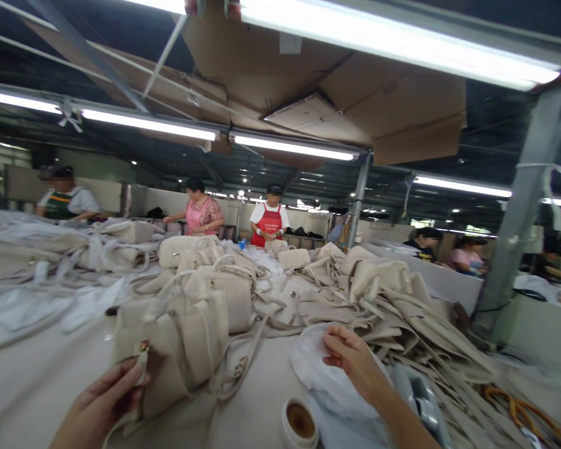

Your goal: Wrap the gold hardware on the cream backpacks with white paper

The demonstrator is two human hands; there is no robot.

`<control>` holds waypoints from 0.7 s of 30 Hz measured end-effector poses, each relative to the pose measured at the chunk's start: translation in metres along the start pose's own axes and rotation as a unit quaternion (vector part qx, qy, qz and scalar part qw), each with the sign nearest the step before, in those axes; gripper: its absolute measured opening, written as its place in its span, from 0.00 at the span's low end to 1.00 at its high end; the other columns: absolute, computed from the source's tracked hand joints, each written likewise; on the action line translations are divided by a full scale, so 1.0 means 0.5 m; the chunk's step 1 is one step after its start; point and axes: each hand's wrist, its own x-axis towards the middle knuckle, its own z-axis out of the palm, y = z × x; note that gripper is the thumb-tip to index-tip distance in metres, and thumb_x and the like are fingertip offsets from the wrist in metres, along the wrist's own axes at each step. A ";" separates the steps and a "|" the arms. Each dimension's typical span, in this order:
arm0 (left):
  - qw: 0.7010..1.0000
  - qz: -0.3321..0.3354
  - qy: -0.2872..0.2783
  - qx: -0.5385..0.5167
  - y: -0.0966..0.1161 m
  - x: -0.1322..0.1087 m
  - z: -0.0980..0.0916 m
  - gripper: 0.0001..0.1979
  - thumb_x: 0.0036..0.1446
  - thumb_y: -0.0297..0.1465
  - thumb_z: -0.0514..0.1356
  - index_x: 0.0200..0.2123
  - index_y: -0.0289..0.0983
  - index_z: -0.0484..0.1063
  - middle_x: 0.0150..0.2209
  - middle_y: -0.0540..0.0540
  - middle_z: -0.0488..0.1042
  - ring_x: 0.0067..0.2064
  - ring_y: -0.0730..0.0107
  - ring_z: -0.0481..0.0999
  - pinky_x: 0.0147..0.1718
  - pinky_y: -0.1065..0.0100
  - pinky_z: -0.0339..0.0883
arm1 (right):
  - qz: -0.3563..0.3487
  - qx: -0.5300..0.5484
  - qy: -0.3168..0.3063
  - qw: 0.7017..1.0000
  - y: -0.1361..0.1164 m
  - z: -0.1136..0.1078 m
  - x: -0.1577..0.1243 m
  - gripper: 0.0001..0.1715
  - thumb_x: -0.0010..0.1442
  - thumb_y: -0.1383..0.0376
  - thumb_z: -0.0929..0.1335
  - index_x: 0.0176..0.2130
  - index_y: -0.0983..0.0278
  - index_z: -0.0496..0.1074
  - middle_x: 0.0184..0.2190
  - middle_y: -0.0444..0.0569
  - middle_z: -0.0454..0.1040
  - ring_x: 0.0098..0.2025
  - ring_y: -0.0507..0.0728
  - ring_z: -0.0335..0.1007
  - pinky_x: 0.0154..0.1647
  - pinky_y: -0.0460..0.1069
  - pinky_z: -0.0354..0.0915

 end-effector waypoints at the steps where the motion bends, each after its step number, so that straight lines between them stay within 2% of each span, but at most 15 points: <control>1: 1.000 -0.011 -0.016 -0.010 0.004 -0.009 0.001 0.33 0.15 0.41 0.77 0.31 0.34 0.79 0.25 0.45 0.78 0.25 0.72 0.71 0.22 0.75 0.67 | 0.008 -0.002 -0.016 1.000 -0.004 0.031 -0.008 0.22 0.45 0.53 0.78 0.36 0.61 0.73 0.27 0.41 0.70 0.30 0.52 0.67 0.31 0.48 0.70; 3: 0.999 -0.010 -0.040 -0.020 0.011 -0.027 0.006 0.32 0.18 0.43 0.77 0.31 0.34 0.79 0.25 0.47 0.78 0.23 0.76 0.69 0.22 0.77 0.64 | 0.026 -0.017 -0.064 0.997 -0.002 0.102 -0.027 0.24 0.45 0.53 0.78 0.39 0.61 0.75 0.28 0.42 0.72 0.32 0.53 0.69 0.31 0.48 0.71; 5: 0.999 0.007 -0.050 -0.017 0.016 -0.038 0.011 0.30 0.22 0.45 0.76 0.29 0.34 0.77 0.24 0.47 0.77 0.22 0.78 0.67 0.22 0.77 0.61 | 0.036 -0.032 -0.133 0.990 0.011 0.180 -0.046 0.22 0.46 0.54 0.77 0.38 0.61 0.75 0.28 0.43 0.73 0.32 0.54 0.70 0.31 0.48 0.70; 8: 0.998 0.023 -0.061 -0.012 0.016 -0.039 0.014 0.27 0.26 0.47 0.75 0.26 0.34 0.75 0.23 0.48 0.75 0.22 0.79 0.65 0.21 0.77 0.57 | 0.014 -0.052 -0.240 0.969 0.036 0.297 -0.070 0.19 0.48 0.55 0.74 0.38 0.63 0.77 0.24 0.43 0.71 0.26 0.53 0.67 0.28 0.48 0.66; 10: 0.997 0.027 -0.064 -0.017 0.014 -0.037 0.012 0.25 0.29 0.46 0.74 0.26 0.34 0.74 0.23 0.49 0.75 0.21 0.79 0.64 0.21 0.76 0.54 | -0.024 -0.071 -0.274 0.959 0.047 0.364 -0.080 0.20 0.47 0.58 0.73 0.41 0.63 0.78 0.24 0.42 0.71 0.25 0.52 0.65 0.28 0.47 0.63; 12: 0.997 0.028 -0.068 -0.026 0.012 -0.037 0.008 0.24 0.30 0.45 0.73 0.26 0.34 0.74 0.23 0.49 0.74 0.21 0.79 0.63 0.21 0.76 0.53 | -0.048 -0.098 -0.279 0.954 0.051 0.417 -0.082 0.21 0.46 0.61 0.72 0.42 0.62 0.77 0.26 0.41 0.72 0.26 0.52 0.63 0.28 0.46 0.61; 14: 0.996 0.024 -0.073 -0.034 0.010 -0.038 0.004 0.23 0.31 0.44 0.73 0.26 0.34 0.74 0.23 0.49 0.74 0.20 0.79 0.63 0.21 0.75 0.53 | -0.056 -0.124 -0.297 0.945 0.053 0.457 -0.080 0.13 0.46 0.62 0.70 0.36 0.62 0.75 0.24 0.40 0.70 0.25 0.51 0.61 0.27 0.45 0.57; 16: 0.996 0.017 -0.075 -0.043 0.010 -0.040 0.000 0.22 0.30 0.44 0.72 0.26 0.34 0.74 0.23 0.49 0.74 0.21 0.79 0.63 0.21 0.75 0.52 | -0.064 -0.147 -0.339 0.927 0.058 0.484 -0.077 0.07 0.48 0.62 0.67 0.29 0.62 0.72 0.21 0.40 0.67 0.24 0.51 0.60 0.26 0.45 0.56; 18: 0.996 0.014 -0.080 -0.047 0.010 -0.041 -0.003 0.22 0.30 0.43 0.72 0.26 0.34 0.73 0.23 0.48 0.74 0.21 0.78 0.62 0.22 0.74 0.52 | -0.070 -0.161 -0.370 0.912 0.067 0.503 -0.076 0.07 0.48 0.62 0.65 0.28 0.62 0.72 0.21 0.40 0.67 0.24 0.52 0.62 0.26 0.45 0.57; 21: 0.995 0.017 -0.087 -0.042 0.013 -0.040 -0.007 0.20 0.31 0.42 0.72 0.25 0.34 0.73 0.23 0.48 0.74 0.21 0.78 0.62 0.22 0.74 0.51 | -0.076 -0.169 -0.352 0.917 0.086 0.523 -0.077 0.10 0.46 0.64 0.65 0.33 0.60 0.72 0.22 0.39 0.70 0.23 0.53 0.65 0.24 0.46 0.58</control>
